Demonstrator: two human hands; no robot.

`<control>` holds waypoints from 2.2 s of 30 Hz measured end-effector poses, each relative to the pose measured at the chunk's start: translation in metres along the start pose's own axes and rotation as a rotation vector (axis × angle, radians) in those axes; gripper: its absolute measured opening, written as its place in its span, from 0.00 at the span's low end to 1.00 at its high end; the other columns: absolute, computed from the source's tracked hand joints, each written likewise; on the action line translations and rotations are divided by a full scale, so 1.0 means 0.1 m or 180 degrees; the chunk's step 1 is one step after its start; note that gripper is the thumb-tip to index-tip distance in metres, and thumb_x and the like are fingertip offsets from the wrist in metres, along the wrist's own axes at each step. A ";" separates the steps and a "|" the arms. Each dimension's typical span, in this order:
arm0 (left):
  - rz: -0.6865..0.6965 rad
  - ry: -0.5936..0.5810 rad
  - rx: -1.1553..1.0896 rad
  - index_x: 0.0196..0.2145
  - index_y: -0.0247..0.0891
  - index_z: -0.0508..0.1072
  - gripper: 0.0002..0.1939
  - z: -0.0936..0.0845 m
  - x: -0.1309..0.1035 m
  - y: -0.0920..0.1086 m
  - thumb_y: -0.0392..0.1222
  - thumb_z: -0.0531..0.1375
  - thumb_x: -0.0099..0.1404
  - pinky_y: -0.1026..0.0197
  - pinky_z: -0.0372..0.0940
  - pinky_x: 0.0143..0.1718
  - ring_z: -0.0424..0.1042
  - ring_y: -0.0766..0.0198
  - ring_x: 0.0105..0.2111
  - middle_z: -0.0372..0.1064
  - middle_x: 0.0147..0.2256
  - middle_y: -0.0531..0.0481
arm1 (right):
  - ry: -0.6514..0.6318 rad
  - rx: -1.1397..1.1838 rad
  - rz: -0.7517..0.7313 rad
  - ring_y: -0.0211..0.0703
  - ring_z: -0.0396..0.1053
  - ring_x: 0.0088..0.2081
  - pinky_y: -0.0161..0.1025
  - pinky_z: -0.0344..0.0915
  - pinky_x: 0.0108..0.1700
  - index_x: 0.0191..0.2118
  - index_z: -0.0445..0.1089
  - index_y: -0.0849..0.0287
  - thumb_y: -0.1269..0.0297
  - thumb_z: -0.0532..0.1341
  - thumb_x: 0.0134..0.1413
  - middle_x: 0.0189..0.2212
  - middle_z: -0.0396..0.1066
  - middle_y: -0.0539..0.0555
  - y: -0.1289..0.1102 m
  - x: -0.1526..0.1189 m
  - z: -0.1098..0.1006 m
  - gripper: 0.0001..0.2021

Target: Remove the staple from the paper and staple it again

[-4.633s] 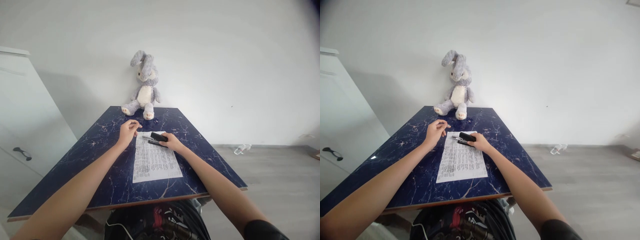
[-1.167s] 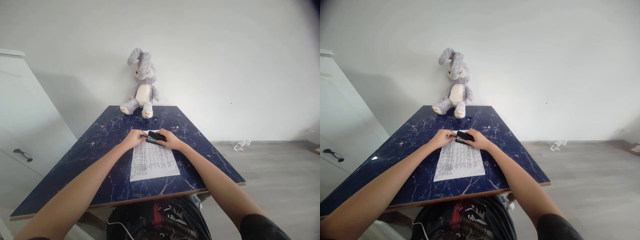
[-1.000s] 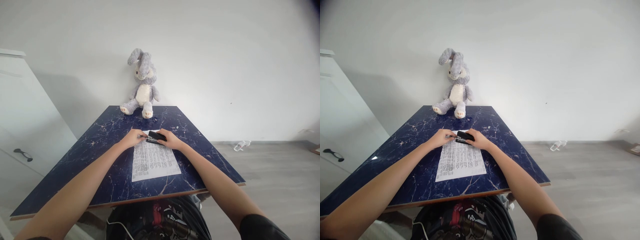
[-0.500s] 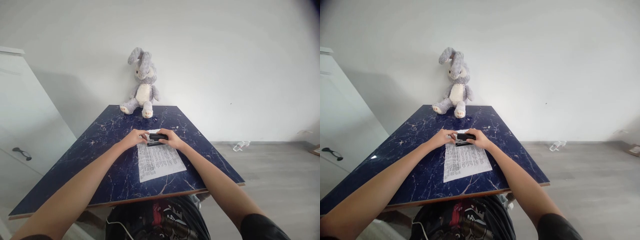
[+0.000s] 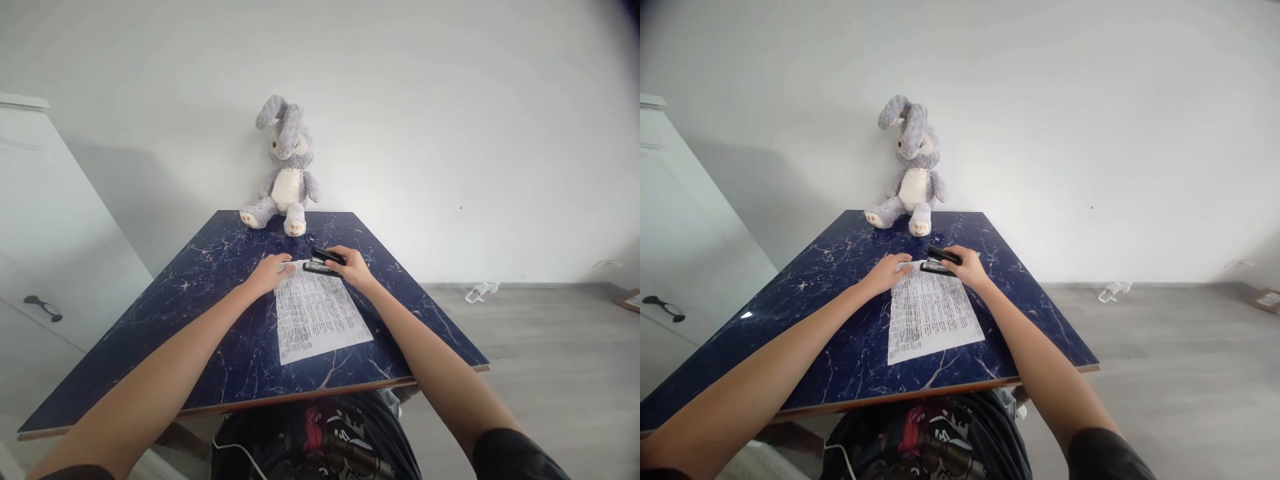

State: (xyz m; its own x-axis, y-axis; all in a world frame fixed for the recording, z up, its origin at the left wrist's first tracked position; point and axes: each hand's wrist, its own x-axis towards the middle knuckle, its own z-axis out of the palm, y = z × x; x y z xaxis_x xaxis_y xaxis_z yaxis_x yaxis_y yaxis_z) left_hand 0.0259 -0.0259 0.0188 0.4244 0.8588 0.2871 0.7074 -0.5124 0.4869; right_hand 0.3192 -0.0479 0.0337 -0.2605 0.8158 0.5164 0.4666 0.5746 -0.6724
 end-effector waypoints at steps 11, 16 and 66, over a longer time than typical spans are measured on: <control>0.0143 0.0130 0.0228 0.44 0.41 0.68 0.09 0.00 0.03 -0.22 0.40 0.62 0.66 0.48 0.65 0.52 0.73 0.48 0.49 0.73 0.48 0.42 | 0.0366 -0.1260 0.1509 0.60 0.77 0.50 0.50 0.72 0.55 0.54 0.81 0.61 0.66 0.69 0.56 0.47 0.80 0.61 0.25 0.03 -0.45 0.19; 0.0362 0.0510 -0.0079 0.41 0.42 0.66 0.09 -0.08 0.04 -0.28 0.36 0.62 0.65 0.51 0.64 0.54 0.72 0.53 0.48 0.72 0.44 0.47 | -0.0368 -0.0761 0.1510 0.58 0.76 0.51 0.48 0.71 0.56 0.53 0.82 0.58 0.67 0.70 0.54 0.49 0.80 0.58 0.25 0.01 -0.52 0.19; 0.1015 -0.1355 0.0033 0.72 0.55 0.62 0.37 0.10 -0.17 0.21 0.69 0.55 0.71 0.41 0.41 0.74 0.50 0.45 0.74 0.51 0.75 0.49 | -0.1098 -0.0041 -0.0157 0.48 0.74 0.41 0.42 0.67 0.43 0.42 0.80 0.58 0.52 0.65 0.65 0.39 0.78 0.56 -0.25 -0.08 -0.11 0.14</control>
State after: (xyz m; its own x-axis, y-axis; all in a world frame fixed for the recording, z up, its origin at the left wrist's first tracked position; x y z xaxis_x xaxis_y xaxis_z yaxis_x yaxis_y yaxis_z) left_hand 0.0395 -0.0513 0.0159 0.8098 0.5839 0.0583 0.5102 -0.7497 0.4214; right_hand 0.3189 -0.0696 0.0523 -0.5523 0.7625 0.3369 0.4565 0.6148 -0.6431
